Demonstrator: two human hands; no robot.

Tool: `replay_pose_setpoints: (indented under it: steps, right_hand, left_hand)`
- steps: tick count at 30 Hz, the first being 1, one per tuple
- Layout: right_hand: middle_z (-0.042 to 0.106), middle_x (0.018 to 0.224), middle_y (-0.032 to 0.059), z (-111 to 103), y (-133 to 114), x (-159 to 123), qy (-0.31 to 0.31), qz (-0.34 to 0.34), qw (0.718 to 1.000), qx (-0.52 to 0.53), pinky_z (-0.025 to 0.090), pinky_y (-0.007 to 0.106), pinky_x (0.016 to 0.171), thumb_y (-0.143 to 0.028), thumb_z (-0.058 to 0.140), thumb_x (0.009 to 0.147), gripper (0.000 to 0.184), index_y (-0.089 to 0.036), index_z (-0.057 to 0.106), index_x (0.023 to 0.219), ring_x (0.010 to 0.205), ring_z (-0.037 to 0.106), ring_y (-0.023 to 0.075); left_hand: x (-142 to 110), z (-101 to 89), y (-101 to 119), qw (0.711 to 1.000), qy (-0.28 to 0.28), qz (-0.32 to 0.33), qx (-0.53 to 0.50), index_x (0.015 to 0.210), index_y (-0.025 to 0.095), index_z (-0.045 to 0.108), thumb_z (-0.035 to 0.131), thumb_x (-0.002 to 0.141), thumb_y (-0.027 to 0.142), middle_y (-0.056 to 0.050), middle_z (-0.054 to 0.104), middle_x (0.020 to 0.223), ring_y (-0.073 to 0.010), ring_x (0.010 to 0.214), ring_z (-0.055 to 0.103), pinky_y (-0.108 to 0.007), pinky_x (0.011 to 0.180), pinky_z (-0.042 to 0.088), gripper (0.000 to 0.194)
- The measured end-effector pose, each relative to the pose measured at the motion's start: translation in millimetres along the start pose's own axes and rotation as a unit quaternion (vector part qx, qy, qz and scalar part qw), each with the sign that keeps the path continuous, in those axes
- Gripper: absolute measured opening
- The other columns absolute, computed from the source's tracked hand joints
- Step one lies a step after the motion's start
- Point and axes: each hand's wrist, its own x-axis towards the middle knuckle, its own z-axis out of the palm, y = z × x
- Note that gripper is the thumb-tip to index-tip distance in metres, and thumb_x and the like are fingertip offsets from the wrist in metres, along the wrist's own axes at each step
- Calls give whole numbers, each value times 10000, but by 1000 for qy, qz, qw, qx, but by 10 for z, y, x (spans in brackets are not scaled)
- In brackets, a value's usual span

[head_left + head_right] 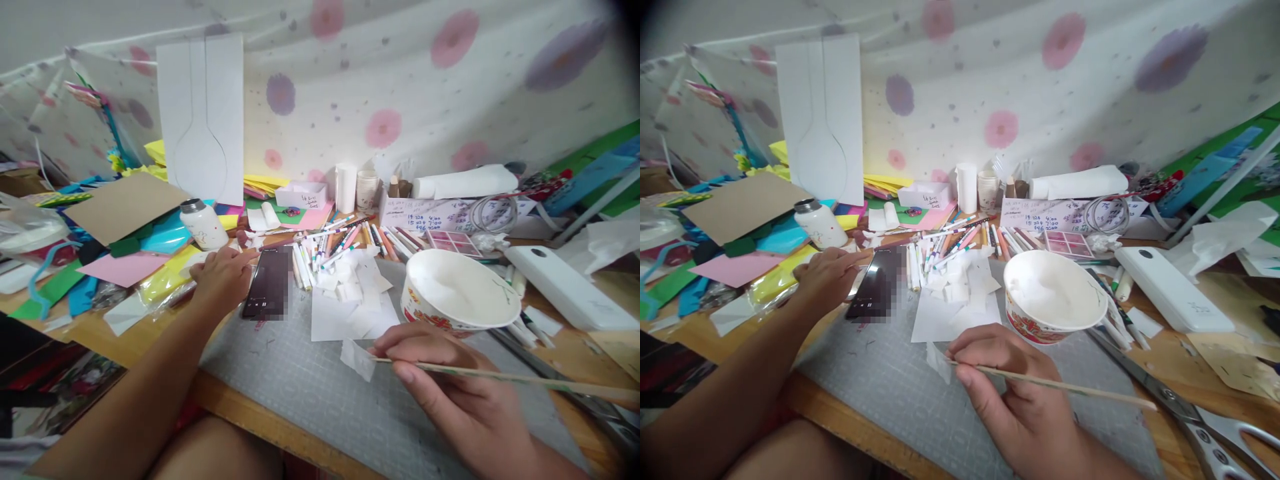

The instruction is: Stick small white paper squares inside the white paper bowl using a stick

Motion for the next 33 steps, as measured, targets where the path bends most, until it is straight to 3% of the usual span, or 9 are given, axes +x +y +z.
replay_pose_setpoints:
  steps: [11, 15, 18, 21, 22, 24, 27, 30, 33]
  right_hand:
    - [803, 887, -14, 14, -7, 11, 5, -2, 1000, -5, 641, 135, 776, -33, 612, 875, 238, -235, 705, 959, 839, 798, 105]
    - [804, 876, -10, 9, -16, 18, -4, -3, 1000, -8, 649, 149, 760, -25, 609, 871, 248, -236, 706, 957, 834, 802, 117]
    - [802, 873, -11, 0, -9, 21, -1, -3, 1000, -6, 649, 150, 759, -20, 606, 870, 253, -236, 705, 957, 830, 802, 118]
    - [802, 876, -10, -3, -1, 13, 3, 1, 1000, 0, 645, 147, 765, -21, 612, 871, 252, -235, 707, 965, 836, 800, 116]
    - [802, 877, -10, -2, 1, 10, 1, 2, 1000, 4, 643, 146, 770, -23, 615, 874, 246, -233, 709, 964, 834, 798, 114]
    - [800, 875, -10, 4, 6, 7, 0, 6, 1000, 14, 639, 144, 786, -29, 621, 886, 229, -230, 710, 951, 828, 793, 107]
    - [799, 883, -11, 11, 13, 10, 4, 9, 999, 32, 639, 150, 813, -42, 636, 899, 208, -228, 714, 953, 830, 792, 106]
    - [806, 887, -3, 9, 12, 17, 5, -1, 999, 41, 653, 179, 830, -48, 642, 907, 211, -228, 720, 985, 847, 799, 125]
    - [813, 870, 9, 3, -4, 25, 6, -6, 999, 37, 681, 232, 801, -63, 635, 924, 206, -237, 721, 993, 835, 807, 157]
  left_hand:
    - [-135, 28, 16, 997, 34, 15, -71, 1270, 210, 721, 384, 939, 243, -141, 731, 1340, -360, 1244, 655, -557, 1031, 469, 473]
    - [-138, 39, -30, 992, 58, 25, -106, 1171, 189, 744, 395, 909, 251, -149, 784, 1236, -372, 1178, 696, -577, 1038, 474, 440]
    - [-208, -42, -19, 985, 84, 50, -142, 1049, 184, 742, 410, 906, 281, -145, 804, 1135, -343, 1110, 718, -515, 1011, 515, 374]
    - [-410, -197, 151, 973, 94, 98, -188, 1016, 200, 714, 429, 956, 360, -104, 795, 1063, -272, 1028, 732, -407, 941, 562, 332]
    - [-501, -253, 249, 965, 83, 132, -211, 1025, 218, 709, 445, 974, 381, -75, 790, 1034, -244, 995, 735, -373, 916, 571, 314]
    - [-690, -358, 481, 913, 19, 262, -311, 1157, 220, 680, 522, 992, 419, -81, 770, 1101, -237, 997, 729, -361, 887, 579, 303]
    - [-904, -478, 811, 835, -98, 379, -386, 1416, 214, 543, 689, 886, 643, -141, 666, 1384, -290, 1267, 642, -408, 1070, 517, 698]
    - [-983, -547, 991, 809, -199, 380, -402, 1453, 217, 504, 777, 848, 575, -121, 682, 1371, -271, 1225, 665, -393, 1057, 520, 754]
    - [-977, -567, 1016, 820, -218, 360, -387, 1392, 210, 556, 803, 860, 464, -105, 726, 1297, -278, 1159, 684, -401, 1000, 527, 639]
